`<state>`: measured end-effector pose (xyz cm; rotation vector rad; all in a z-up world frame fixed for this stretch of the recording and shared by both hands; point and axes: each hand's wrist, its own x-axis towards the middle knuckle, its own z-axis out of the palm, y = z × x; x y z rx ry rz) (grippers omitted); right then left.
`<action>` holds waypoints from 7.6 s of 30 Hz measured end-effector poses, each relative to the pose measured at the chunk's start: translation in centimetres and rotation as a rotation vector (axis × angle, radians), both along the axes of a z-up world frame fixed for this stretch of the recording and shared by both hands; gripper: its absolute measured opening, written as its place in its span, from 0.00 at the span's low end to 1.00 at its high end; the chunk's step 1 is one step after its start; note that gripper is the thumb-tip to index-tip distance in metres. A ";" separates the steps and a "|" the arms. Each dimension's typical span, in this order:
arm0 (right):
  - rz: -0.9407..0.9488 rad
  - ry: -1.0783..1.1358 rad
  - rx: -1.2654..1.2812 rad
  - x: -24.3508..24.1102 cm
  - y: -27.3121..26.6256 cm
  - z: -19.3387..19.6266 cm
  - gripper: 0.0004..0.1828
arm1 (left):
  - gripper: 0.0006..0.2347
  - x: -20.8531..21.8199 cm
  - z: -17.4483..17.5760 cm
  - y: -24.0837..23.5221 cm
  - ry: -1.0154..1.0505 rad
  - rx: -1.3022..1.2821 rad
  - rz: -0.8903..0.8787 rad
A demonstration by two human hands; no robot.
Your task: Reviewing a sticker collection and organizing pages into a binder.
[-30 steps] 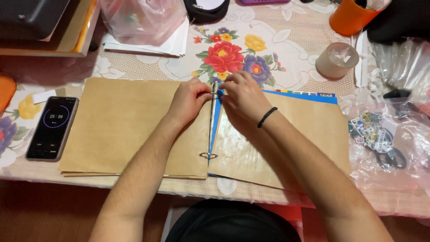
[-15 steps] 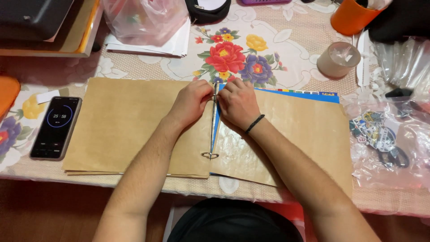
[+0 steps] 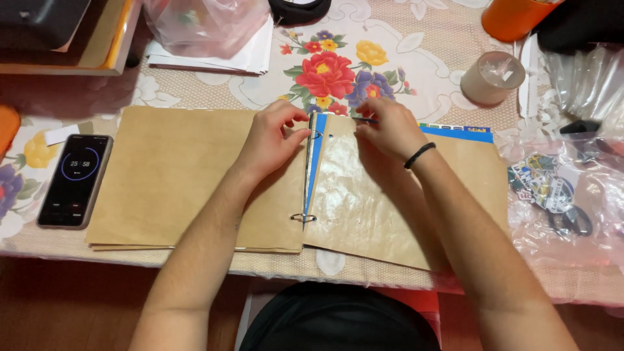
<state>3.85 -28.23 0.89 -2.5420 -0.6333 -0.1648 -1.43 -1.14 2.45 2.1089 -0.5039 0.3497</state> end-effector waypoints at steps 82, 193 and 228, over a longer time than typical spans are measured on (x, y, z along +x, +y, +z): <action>0.105 -0.257 -0.097 -0.4 5.2 0.2 0.09 | 0.03 -0.4 -1.4 0.1 -0.026 0.004 0.047; -0.341 0.584 0.981 -11.4 -20.9 -1.1 0.22 | 0.06 -20.3 4.7 -13.5 -0.975 0.271 -0.356; -0.295 -0.201 0.082 -19.2 -14.3 5.8 0.26 | 0.13 -12.3 1.4 0.1 -0.042 0.426 -0.171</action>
